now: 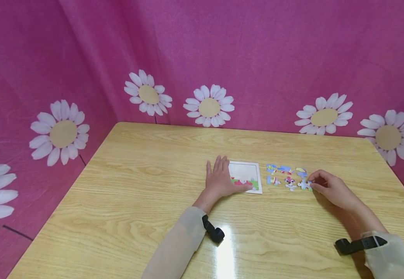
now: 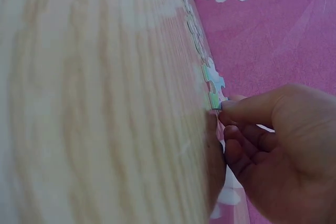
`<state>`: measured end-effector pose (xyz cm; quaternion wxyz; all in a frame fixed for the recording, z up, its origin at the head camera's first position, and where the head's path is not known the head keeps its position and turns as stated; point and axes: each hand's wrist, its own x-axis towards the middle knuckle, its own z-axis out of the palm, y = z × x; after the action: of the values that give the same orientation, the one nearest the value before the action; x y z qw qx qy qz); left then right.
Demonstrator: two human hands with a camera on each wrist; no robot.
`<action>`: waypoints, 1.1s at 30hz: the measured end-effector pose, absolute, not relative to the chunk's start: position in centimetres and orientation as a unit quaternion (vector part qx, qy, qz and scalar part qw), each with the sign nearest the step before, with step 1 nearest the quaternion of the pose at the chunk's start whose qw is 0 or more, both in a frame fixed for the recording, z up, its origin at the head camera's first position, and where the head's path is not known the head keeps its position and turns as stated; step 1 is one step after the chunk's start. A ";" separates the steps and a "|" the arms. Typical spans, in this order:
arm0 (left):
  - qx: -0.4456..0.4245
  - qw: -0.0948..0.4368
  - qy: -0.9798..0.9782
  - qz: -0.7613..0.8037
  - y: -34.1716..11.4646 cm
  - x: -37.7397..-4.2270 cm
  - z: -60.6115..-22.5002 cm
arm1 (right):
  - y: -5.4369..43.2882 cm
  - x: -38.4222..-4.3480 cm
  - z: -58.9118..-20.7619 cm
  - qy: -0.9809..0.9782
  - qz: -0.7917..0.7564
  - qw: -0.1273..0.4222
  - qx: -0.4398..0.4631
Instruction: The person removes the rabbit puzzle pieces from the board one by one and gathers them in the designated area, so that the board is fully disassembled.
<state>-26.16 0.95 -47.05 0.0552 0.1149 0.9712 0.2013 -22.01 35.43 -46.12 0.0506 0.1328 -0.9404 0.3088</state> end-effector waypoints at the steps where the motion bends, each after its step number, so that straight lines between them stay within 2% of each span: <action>1: 0.115 0.055 0.971 0.200 1.0 -26.1 -47.0 | 35.4 -22.0 -46.1 -0.942 0.306 0.048 0.132; 5: 0.114 0.053 0.972 0.199 1.0 -26.1 -47.0 | 35.5 -22.1 -46.2 -0.943 0.303 0.044 0.133; 17: 0.122 0.058 0.967 0.218 0.8 -26.3 -47.3 | 34.5 -22.0 -45.9 -0.935 0.321 0.079 0.131; 24: 0.144 0.103 0.961 0.214 -0.3 -26.7 -46.4 | 31.6 -22.3 -45.6 -0.921 0.327 0.113 0.178; 33: 0.211 0.138 0.940 0.230 -2.6 -27.8 -45.4 | 28.4 -23.5 -45.5 -0.917 0.329 0.088 0.208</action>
<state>-27.76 -2.61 -45.40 0.1381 0.2114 0.9398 0.2303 -23.53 28.41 -45.54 0.0883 0.2082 -0.9168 0.3291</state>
